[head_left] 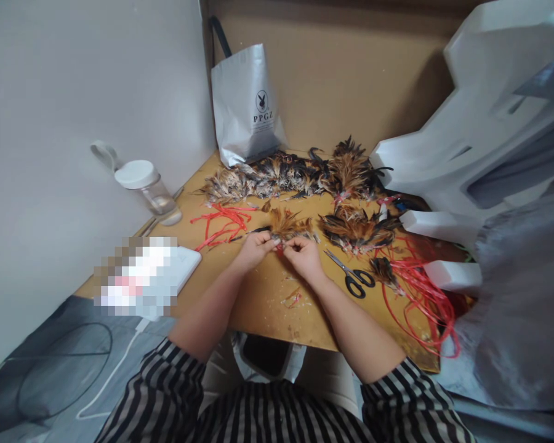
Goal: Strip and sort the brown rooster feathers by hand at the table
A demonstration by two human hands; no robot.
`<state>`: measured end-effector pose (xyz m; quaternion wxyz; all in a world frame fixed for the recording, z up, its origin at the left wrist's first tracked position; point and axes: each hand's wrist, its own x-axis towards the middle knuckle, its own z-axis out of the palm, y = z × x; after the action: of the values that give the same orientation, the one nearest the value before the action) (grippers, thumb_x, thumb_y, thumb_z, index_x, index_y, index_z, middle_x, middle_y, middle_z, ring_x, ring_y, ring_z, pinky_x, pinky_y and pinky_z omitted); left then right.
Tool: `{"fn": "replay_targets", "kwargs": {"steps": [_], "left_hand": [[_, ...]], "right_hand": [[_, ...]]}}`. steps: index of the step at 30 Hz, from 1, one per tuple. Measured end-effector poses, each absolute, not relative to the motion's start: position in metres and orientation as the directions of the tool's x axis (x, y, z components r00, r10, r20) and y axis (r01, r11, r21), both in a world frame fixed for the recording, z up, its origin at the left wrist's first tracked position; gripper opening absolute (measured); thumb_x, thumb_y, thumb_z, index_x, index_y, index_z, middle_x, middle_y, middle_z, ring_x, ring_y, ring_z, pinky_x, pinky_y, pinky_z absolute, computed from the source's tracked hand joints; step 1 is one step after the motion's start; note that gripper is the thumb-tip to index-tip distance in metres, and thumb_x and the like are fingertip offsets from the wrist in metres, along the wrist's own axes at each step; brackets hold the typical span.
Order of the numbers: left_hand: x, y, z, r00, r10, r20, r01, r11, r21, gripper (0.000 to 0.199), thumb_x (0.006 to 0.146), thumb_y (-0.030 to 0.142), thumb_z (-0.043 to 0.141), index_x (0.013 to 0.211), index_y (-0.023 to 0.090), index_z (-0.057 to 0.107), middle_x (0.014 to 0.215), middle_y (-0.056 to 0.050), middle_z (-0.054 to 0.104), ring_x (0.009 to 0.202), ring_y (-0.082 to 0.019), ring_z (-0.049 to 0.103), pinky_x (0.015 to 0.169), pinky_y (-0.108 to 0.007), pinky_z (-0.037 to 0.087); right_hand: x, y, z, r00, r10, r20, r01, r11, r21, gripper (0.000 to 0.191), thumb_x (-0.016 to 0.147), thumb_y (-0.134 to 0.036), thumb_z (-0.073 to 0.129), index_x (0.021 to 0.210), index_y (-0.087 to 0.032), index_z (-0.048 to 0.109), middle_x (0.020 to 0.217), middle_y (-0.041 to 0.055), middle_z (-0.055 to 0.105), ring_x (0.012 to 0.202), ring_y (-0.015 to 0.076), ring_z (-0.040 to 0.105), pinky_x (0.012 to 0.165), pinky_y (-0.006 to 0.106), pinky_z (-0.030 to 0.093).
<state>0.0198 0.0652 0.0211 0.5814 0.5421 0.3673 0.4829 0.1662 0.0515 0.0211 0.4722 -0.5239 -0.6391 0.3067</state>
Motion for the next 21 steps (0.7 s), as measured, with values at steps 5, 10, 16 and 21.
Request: {"fn": "replay_targets", "kwargs": {"steps": [5, 10, 16, 21], "left_hand": [[0.016, 0.065, 0.024, 0.239, 0.97, 0.044, -0.152, -0.008, 0.988, 0.028, 0.061, 0.036, 0.071, 0.063, 0.009, 0.064, 0.062, -0.004, 0.063, 0.056, -0.009, 0.051, 0.058, -0.021, 0.039], [0.002, 0.061, 0.036, 0.323, 0.945, -0.045, -0.354, 0.165, 0.921, 0.024, 0.063, 0.03, 0.071, 0.074, 0.008, 0.067, 0.076, -0.008, 0.066, 0.067, -0.011, 0.058, 0.066, -0.022, 0.044], [-0.019, 0.061, 0.045, 0.374, 0.927, 0.025, -0.503, 0.18, 0.845, 0.015, 0.066, 0.021, 0.07, 0.072, 0.008, 0.067, 0.072, -0.007, 0.064, 0.064, -0.01, 0.057, 0.063, -0.02, 0.046], [-0.033, 0.067, 0.047, 0.225, 0.97, 0.089, -0.621, 0.072, 0.781, 0.009, 0.067, 0.016, 0.067, 0.073, 0.01, 0.065, 0.073, -0.006, 0.062, 0.062, -0.008, 0.055, 0.06, -0.018, 0.045]], "right_hand": [[0.171, 0.055, 0.023, 0.051, 0.955, 0.293, 0.316, 0.263, -0.912, 0.01, 0.062, -0.024, 0.059, 0.056, -0.016, 0.061, 0.051, -0.0002, 0.055, 0.047, 0.009, 0.043, 0.045, 0.021, 0.034], [0.188, 0.066, 0.031, 0.017, 0.994, -0.109, -0.372, -0.095, -0.923, 0.008, 0.064, -0.022, 0.061, 0.065, -0.015, 0.058, 0.055, -0.0003, 0.06, 0.036, 0.0038, 0.038, 0.032, 0.015, 0.028], [0.221, 0.081, 0.046, -0.192, 0.943, -0.271, -0.817, -0.306, -0.488, 0.01, 0.065, -0.005, 0.057, 0.072, -0.012, 0.057, 0.062, -0.001, 0.061, 0.041, 0.0, 0.047, 0.037, 0.006, 0.04], [0.234, 0.086, 0.049, -0.05, 0.973, -0.225, -0.893, -0.144, -0.427, 0.011, 0.071, -0.003, 0.052, 0.072, -0.014, 0.054, 0.062, -0.0004, 0.062, 0.05, 0.003, 0.056, 0.047, 0.009, 0.048]]}}
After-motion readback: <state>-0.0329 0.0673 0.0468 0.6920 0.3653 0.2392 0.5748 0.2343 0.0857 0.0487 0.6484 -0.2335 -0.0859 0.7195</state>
